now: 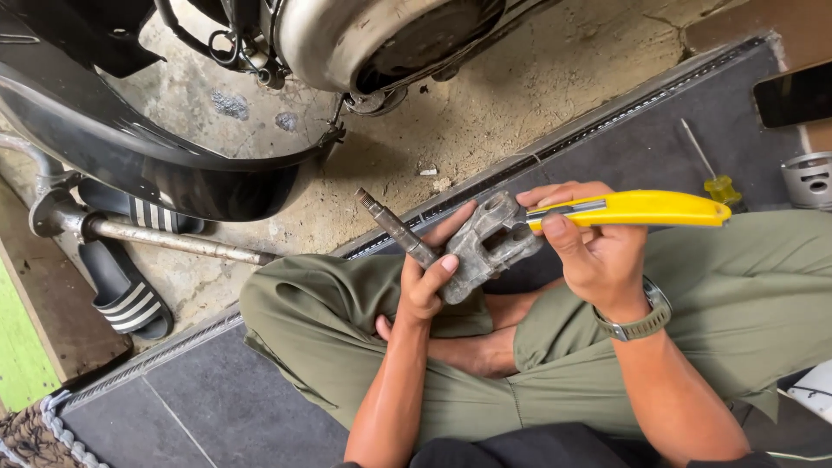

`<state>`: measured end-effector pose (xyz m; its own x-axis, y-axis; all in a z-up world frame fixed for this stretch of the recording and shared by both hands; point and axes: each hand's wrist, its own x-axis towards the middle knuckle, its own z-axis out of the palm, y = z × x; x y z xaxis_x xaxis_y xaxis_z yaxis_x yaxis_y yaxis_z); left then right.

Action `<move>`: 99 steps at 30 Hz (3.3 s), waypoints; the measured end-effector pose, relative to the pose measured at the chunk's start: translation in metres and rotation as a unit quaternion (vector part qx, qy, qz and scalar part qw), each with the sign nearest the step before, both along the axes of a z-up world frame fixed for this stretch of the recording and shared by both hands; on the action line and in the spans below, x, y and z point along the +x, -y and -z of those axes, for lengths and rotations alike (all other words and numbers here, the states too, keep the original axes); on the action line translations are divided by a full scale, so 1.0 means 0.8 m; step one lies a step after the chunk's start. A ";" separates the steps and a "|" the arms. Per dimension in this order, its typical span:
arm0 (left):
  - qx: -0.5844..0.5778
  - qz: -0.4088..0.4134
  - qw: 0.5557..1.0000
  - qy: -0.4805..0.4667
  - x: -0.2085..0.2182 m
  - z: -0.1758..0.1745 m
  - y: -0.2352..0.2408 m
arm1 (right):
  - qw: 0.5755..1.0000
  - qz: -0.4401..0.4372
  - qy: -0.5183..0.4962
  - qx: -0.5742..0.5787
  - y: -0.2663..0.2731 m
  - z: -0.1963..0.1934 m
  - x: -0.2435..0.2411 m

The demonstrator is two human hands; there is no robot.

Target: The person sits on the floor and cleans a metal motorcycle part using a yellow utility knife. They scrape the surface of the part to remove dirt and grime, then switch to a yellow brush to scrub the part further.

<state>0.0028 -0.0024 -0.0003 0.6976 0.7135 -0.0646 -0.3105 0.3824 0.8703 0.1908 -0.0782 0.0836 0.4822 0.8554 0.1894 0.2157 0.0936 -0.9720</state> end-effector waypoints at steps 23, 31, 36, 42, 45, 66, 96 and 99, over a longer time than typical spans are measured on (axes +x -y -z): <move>-0.138 0.032 0.986 0.090 0.004 -0.036 0.009 | 0.998 -0.030 0.027 0.050 0.012 0.012 0.012; -0.184 0.036 0.973 0.137 0.004 -0.009 0.008 | 0.997 -0.017 -0.027 0.073 0.024 0.023 0.001; -0.125 0.002 0.989 0.075 0.010 -0.025 0.003 | 0.997 -0.012 0.019 0.076 0.015 0.023 0.005; -0.209 -0.035 0.969 0.127 0.012 0.020 0.001 | 0.994 -0.031 0.066 0.076 0.013 0.025 0.007; -0.196 -0.050 0.971 0.129 0.013 0.020 -0.002 | 0.993 -0.050 0.088 0.068 0.008 0.022 0.003; -0.172 -0.102 0.973 0.113 0.017 0.029 -0.005 | 0.974 -0.088 0.187 0.090 -0.013 0.023 -0.025; -0.150 -0.107 0.969 0.165 0.020 0.046 -0.002 | 0.965 -0.083 0.223 0.112 -0.013 0.017 -0.047; -0.149 -0.104 0.969 0.165 0.020 0.038 -0.003 | 0.963 -0.084 0.233 0.108 -0.012 0.015 -0.043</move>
